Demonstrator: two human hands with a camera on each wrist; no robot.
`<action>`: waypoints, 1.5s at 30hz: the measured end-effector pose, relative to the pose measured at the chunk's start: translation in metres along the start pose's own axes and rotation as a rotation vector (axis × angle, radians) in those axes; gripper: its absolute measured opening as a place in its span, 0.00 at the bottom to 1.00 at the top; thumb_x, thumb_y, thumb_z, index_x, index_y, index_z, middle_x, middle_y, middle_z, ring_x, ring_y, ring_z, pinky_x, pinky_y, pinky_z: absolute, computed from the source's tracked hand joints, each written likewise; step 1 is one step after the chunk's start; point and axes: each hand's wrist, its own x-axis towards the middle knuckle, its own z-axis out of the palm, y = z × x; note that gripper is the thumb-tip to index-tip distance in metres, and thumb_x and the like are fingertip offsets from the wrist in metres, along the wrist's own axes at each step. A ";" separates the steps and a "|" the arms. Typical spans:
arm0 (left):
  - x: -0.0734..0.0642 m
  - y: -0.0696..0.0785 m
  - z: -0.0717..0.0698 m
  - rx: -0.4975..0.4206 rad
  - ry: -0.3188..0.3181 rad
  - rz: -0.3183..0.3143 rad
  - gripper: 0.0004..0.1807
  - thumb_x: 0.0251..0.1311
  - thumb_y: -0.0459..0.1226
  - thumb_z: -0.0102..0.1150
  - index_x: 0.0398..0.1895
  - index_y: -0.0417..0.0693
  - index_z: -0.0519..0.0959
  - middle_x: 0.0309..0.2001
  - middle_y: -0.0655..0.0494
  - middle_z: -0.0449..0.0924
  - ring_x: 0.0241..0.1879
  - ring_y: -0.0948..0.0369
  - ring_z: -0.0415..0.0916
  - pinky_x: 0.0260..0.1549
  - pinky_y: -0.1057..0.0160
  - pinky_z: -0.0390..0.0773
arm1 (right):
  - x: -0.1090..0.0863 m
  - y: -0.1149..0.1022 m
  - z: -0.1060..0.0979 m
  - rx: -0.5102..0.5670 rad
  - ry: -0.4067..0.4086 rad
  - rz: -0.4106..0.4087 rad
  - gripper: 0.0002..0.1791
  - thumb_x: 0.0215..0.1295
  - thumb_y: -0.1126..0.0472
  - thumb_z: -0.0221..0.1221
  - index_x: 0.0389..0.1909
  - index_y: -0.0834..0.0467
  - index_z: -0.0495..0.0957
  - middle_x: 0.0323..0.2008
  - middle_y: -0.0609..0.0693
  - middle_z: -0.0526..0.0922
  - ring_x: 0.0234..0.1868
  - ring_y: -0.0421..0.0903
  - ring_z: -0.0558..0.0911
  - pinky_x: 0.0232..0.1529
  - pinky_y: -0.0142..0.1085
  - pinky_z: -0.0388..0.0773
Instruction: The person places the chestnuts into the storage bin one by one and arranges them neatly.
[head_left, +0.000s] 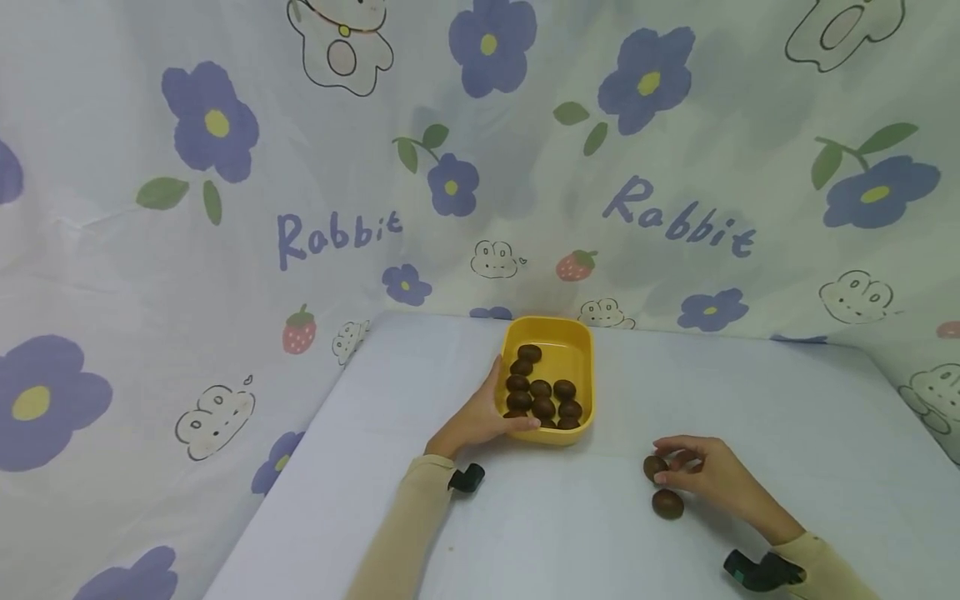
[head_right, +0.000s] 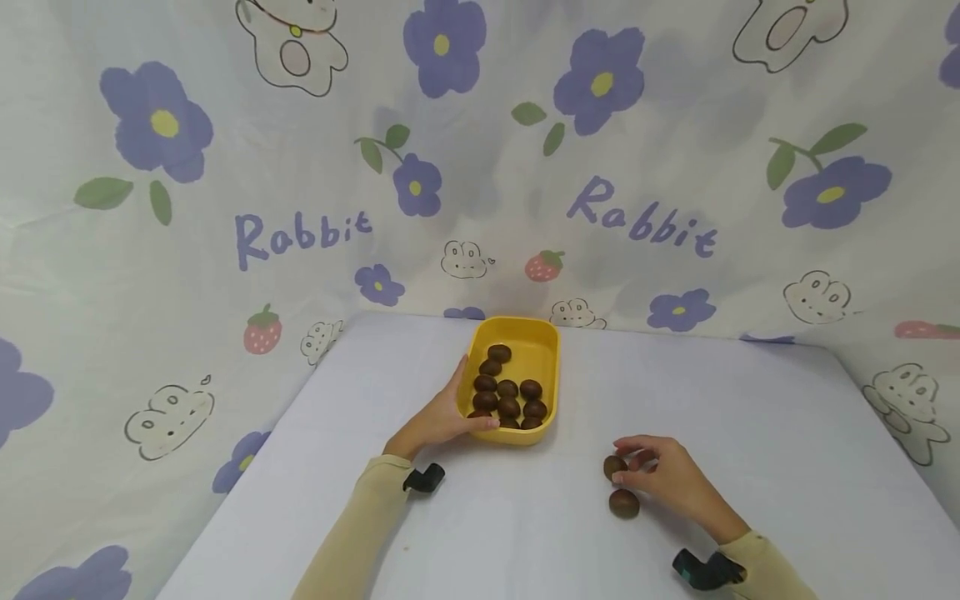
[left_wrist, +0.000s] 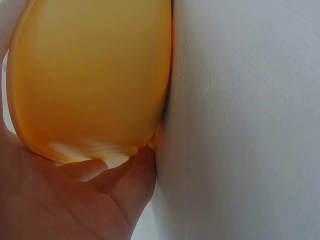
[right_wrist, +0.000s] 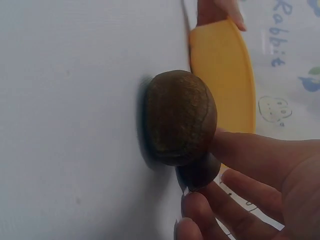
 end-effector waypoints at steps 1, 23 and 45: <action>0.000 -0.001 0.000 0.005 0.002 -0.002 0.77 0.43 0.65 0.78 0.84 0.69 0.30 0.86 0.59 0.37 0.85 0.52 0.43 0.81 0.39 0.50 | 0.001 0.000 0.000 -0.014 -0.008 0.012 0.27 0.58 0.55 0.75 0.56 0.64 0.83 0.50 0.57 0.89 0.38 0.32 0.81 0.38 0.29 0.82; 0.002 -0.001 0.002 0.034 0.006 -0.013 0.78 0.41 0.69 0.77 0.84 0.70 0.29 0.86 0.58 0.38 0.84 0.52 0.45 0.81 0.39 0.52 | 0.004 0.000 0.000 -0.065 -0.017 -0.009 0.26 0.53 0.56 0.78 0.51 0.63 0.85 0.46 0.54 0.90 0.38 0.35 0.82 0.37 0.29 0.83; 0.003 0.000 0.000 0.013 -0.001 0.012 0.78 0.40 0.68 0.78 0.84 0.70 0.29 0.86 0.57 0.39 0.84 0.51 0.45 0.80 0.38 0.52 | 0.008 -0.004 -0.003 -0.106 -0.013 0.048 0.21 0.55 0.54 0.77 0.46 0.61 0.88 0.35 0.46 0.87 0.34 0.33 0.79 0.36 0.29 0.81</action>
